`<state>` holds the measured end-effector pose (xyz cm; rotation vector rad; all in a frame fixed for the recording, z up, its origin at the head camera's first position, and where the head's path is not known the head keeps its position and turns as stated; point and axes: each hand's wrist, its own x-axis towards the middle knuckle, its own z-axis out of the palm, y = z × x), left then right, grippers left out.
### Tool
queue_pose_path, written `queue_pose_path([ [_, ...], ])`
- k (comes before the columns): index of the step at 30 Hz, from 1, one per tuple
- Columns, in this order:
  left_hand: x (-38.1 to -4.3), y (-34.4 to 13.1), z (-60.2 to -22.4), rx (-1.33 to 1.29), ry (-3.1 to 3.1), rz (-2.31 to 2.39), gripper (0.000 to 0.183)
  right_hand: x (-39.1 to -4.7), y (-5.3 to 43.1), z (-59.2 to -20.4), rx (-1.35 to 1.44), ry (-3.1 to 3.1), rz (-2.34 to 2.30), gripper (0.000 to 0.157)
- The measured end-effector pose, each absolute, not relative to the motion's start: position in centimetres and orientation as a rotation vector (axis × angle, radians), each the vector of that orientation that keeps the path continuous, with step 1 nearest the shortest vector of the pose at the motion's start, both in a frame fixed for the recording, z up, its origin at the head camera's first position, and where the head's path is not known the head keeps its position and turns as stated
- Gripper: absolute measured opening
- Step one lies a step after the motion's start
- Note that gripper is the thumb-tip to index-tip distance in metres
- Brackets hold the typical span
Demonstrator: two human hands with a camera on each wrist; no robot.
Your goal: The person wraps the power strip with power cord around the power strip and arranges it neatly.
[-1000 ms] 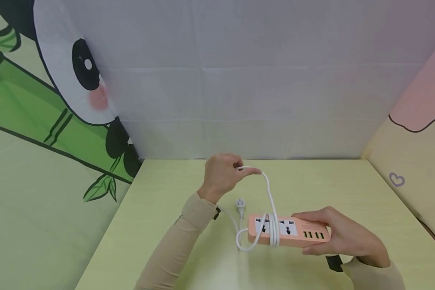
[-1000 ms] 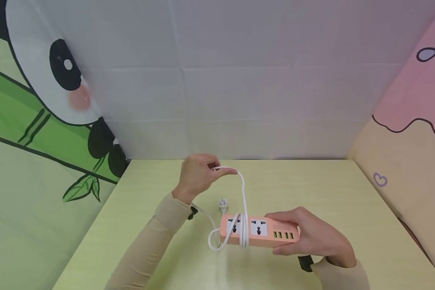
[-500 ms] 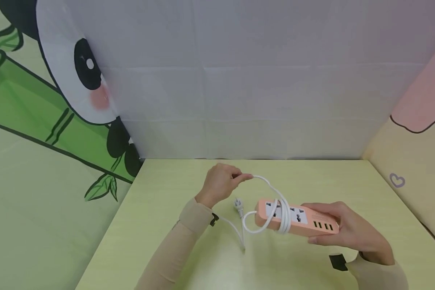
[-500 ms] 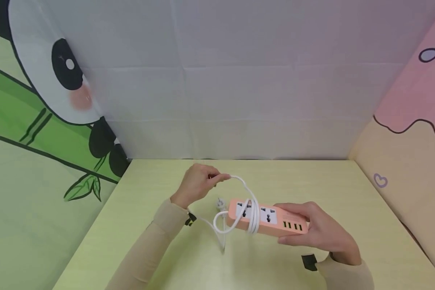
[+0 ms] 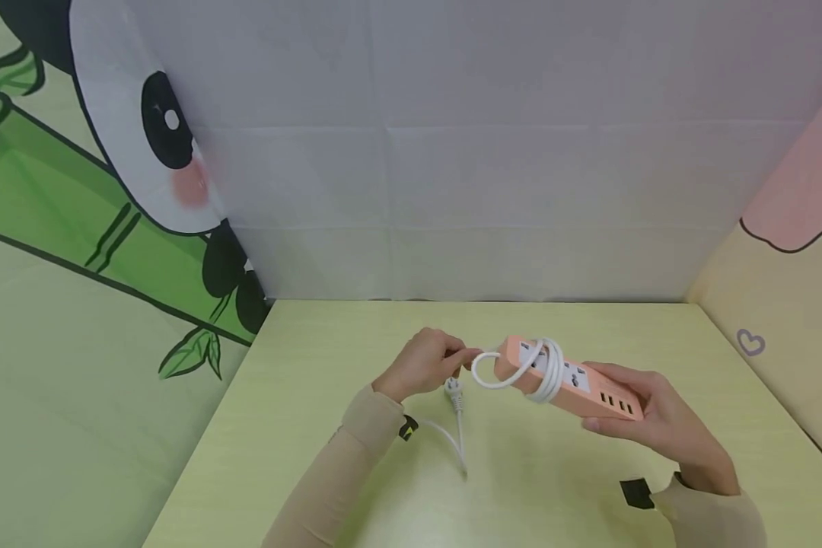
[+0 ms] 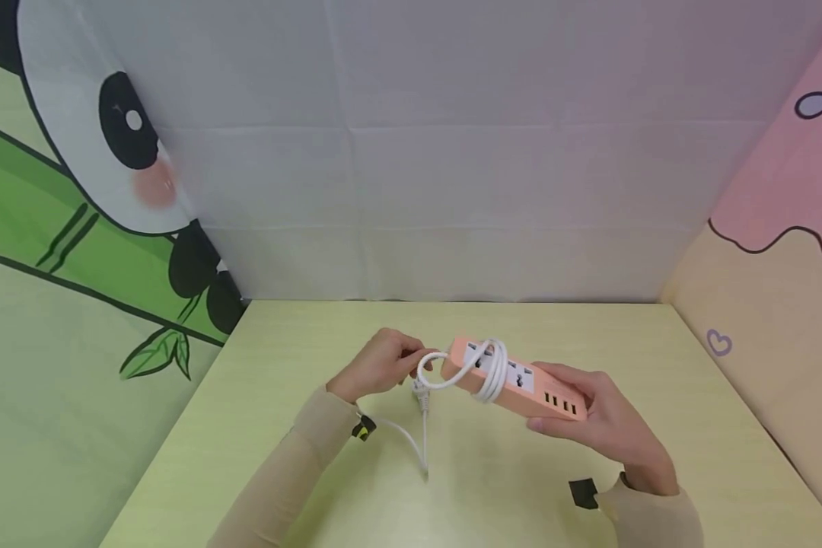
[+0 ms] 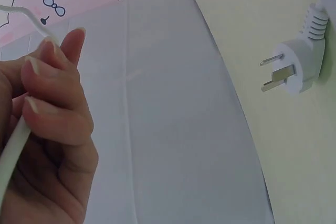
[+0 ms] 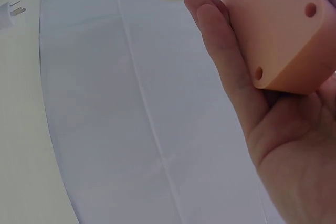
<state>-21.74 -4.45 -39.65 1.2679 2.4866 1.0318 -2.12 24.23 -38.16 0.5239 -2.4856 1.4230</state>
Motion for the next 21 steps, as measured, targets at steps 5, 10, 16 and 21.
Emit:
queue_pose_path([
  [5, -20.9, -4.4, -39.8, 1.239, 2.443, 1.036, 0.032, -2.5, 24.3, -38.5, 0.494, -2.419, 1.438, 0.062],
  [10, -19.6, -4.3, -40.0, 1.282, 2.423, 1.024, 0.036, -3.1, 24.4, -38.7, 0.363, -2.414, 1.453, 0.057],
  [16, -17.9, -3.7, -39.8, 1.380, 2.457, 0.932, 0.038, -3.5, 24.0, -38.7, 0.164, -2.441, 1.505, 0.054],
  [21, -16.7, -2.8, -40.3, 1.479, 2.445, 0.893, 0.039, -4.1, 23.7, -38.9, 0.175, -2.408, 1.524, 0.053],
])
